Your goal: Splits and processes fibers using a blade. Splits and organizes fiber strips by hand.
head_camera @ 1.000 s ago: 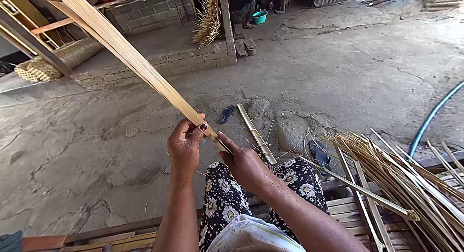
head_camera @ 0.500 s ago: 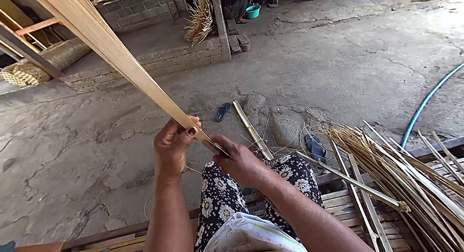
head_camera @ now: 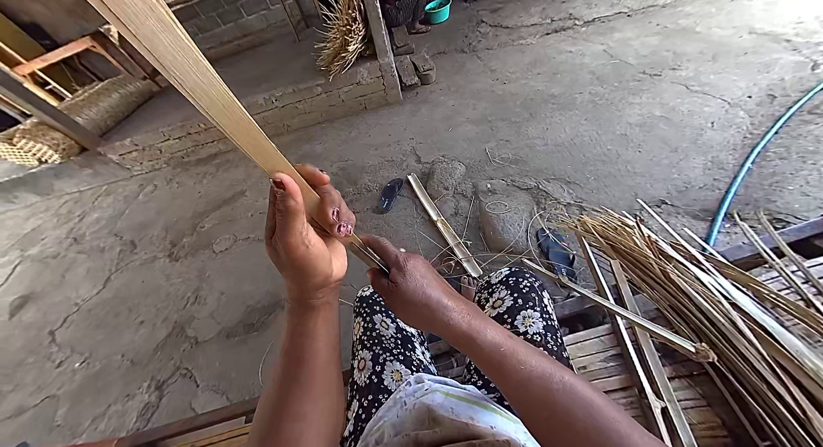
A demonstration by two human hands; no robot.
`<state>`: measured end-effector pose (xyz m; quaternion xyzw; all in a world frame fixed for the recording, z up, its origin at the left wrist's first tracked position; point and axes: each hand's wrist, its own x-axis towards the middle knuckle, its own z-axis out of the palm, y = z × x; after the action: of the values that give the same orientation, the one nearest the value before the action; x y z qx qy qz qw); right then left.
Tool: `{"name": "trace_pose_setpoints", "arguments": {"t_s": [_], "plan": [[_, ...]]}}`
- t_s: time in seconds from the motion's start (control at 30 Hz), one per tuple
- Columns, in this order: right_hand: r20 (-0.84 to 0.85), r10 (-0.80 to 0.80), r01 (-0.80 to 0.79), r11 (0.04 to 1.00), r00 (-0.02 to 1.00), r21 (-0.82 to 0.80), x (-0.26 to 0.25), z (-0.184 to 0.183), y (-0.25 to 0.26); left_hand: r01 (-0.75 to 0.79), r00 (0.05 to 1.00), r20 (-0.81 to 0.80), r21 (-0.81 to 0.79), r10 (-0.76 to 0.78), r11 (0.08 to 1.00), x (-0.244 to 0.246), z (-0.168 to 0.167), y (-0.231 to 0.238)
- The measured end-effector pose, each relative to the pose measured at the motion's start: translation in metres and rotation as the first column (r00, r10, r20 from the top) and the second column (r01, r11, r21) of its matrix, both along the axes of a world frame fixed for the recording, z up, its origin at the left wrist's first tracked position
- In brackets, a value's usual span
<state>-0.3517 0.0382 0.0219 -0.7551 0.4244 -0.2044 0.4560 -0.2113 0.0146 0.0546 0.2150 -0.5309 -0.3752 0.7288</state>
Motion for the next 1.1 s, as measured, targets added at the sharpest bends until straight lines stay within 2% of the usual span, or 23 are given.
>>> {"name": "trace_pose_setpoints", "arguments": {"t_s": [0.1, 0.23, 0.4, 0.6, 0.73, 0.83, 0.97, 1.1], "plan": [[-0.041, -0.016, 0.015, 1.000, 0.999, -0.017, 0.002, -0.002, -0.003, -0.059, 0.997, -0.045, -0.006, 0.059, 0.998, -0.005, -0.005, -0.005], [-0.115, -0.053, 0.052, 0.999, 0.992, -0.013, 0.006, -0.003, -0.006, -0.042, 0.992, -0.118, -0.001, 0.041, 0.999, -0.005, -0.012, -0.011], [-0.138, -0.096, 0.090, 0.995, 0.986, -0.053, 0.003, -0.006, -0.007, 0.144, 0.981, -0.121, -0.051, -0.149, 0.988, -0.003, -0.015, -0.016], [-0.149, -0.110, 0.105, 0.994, 0.983, -0.042, 0.000, -0.008, -0.004, 0.143, 0.987, -0.058, -0.084, -0.148, 0.986, -0.012, -0.021, -0.009], [-0.133, -0.122, 0.116, 0.992, 0.984, -0.051, -0.003, -0.009, -0.003, 0.245, 0.963, -0.108, -0.034, -0.247, 0.969, -0.009, -0.017, -0.011], [-0.155, -0.133, 0.127, 0.991, 0.979, -0.045, -0.001, -0.010, -0.005, 0.214, 0.967, -0.129, -0.047, -0.218, 0.976, -0.012, -0.019, -0.013], [-0.152, -0.120, 0.118, 0.993, 0.981, -0.025, 0.000, -0.011, -0.004, 0.122, 0.989, -0.077, -0.091, -0.129, 0.988, -0.016, -0.028, -0.006], [-0.170, -0.119, 0.111, 0.992, 0.978, -0.055, 0.003, -0.012, 0.001, 0.189, 0.968, -0.158, -0.064, -0.197, 0.980, -0.009, -0.028, -0.003]]}}
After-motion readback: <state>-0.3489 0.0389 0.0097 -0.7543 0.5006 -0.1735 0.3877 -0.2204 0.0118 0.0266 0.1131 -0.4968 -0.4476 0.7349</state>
